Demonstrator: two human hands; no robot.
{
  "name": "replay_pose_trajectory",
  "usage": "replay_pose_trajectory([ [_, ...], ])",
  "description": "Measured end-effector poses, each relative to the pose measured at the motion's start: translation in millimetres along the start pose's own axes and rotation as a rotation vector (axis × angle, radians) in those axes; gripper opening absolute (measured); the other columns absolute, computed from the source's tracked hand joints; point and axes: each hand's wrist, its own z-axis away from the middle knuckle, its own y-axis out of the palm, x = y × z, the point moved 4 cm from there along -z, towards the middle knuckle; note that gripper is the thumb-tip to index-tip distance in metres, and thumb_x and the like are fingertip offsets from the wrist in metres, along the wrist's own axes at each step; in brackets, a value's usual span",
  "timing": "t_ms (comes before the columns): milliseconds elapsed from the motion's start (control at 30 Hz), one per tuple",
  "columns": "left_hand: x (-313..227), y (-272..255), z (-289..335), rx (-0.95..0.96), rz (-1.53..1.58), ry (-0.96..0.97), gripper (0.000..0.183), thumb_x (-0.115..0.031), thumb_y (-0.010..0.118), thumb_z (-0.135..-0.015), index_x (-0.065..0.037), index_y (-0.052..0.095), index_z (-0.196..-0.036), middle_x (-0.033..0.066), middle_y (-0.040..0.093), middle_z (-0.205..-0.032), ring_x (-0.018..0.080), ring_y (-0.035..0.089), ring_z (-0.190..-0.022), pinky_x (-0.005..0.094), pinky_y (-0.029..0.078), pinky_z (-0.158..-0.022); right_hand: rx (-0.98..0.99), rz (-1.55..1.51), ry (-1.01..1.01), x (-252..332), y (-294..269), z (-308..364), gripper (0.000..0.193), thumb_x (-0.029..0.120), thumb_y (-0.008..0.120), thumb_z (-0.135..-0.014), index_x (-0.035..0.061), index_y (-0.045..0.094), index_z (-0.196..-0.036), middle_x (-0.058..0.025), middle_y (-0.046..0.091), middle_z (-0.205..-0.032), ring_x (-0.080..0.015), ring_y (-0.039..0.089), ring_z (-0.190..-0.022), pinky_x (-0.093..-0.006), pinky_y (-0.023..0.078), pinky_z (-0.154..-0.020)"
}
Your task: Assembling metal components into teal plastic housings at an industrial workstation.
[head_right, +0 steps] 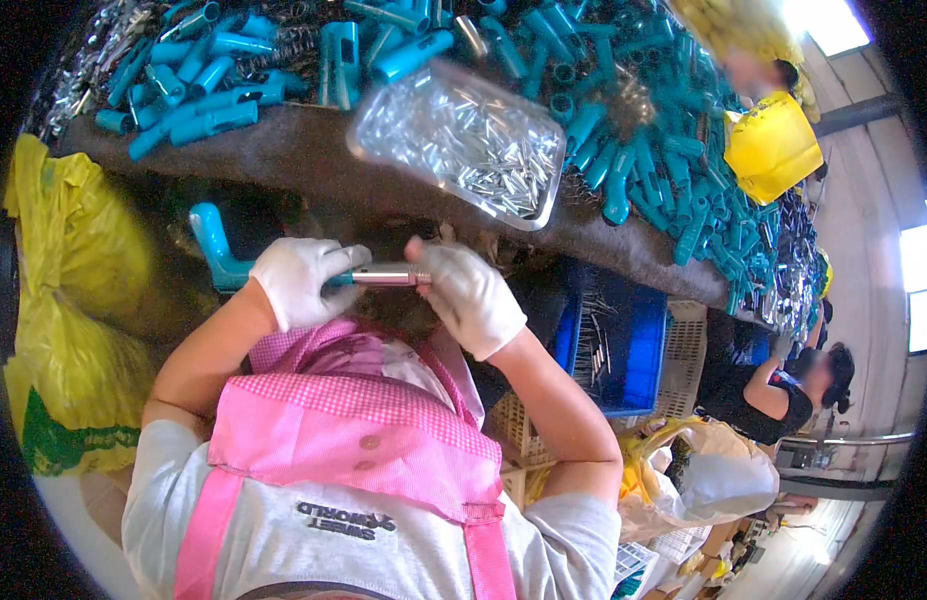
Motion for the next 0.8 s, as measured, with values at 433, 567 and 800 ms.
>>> replay_pose_trajectory([
  [433,-0.7,7.9,-1.5,0.305,0.552,-0.275,0.038,-0.037,0.059,-0.082,-0.013,0.060,-0.111,0.0189,0.064,-0.092,0.0348,0.061,-0.086,0.0382,0.049,-0.077,0.094,-1.160,0.305,-19.1,5.2,13.6,0.049,0.008,0.057,-0.088,-0.0022,0.038,-0.132,-0.0178,0.049,-0.128,-0.0275,0.047,-0.119,-0.0382,0.036,-0.101],
  [567,-2.7,21.3,-2.7,0.275,0.744,-0.218,0.038,-0.037,0.060,-0.081,-0.013,0.060,-0.110,0.0190,0.064,-0.091,0.0346,0.061,-0.087,0.0376,0.048,-0.077,-0.117,-1.481,0.280,-19.7,22.2,15.2,0.039,0.013,0.057,-0.089,0.0007,0.045,-0.123,-0.0207,0.053,-0.123,-0.0302,0.051,-0.116,-0.0426,0.039,-0.099],
  [800,-13.8,10.2,-11.3,-0.130,0.440,-0.219,0.036,-0.028,0.060,-0.083,-0.002,0.057,-0.108,0.0184,0.062,-0.091,0.0327,0.063,-0.082,0.0384,0.049,-0.073,-0.617,-1.255,0.411,-16.1,31.9,2.2,0.027,0.013,0.046,-0.094,0.0003,0.046,-0.117,-0.0188,0.058,-0.111,-0.0245,0.057,-0.101,-0.0356,0.045,-0.091],
])
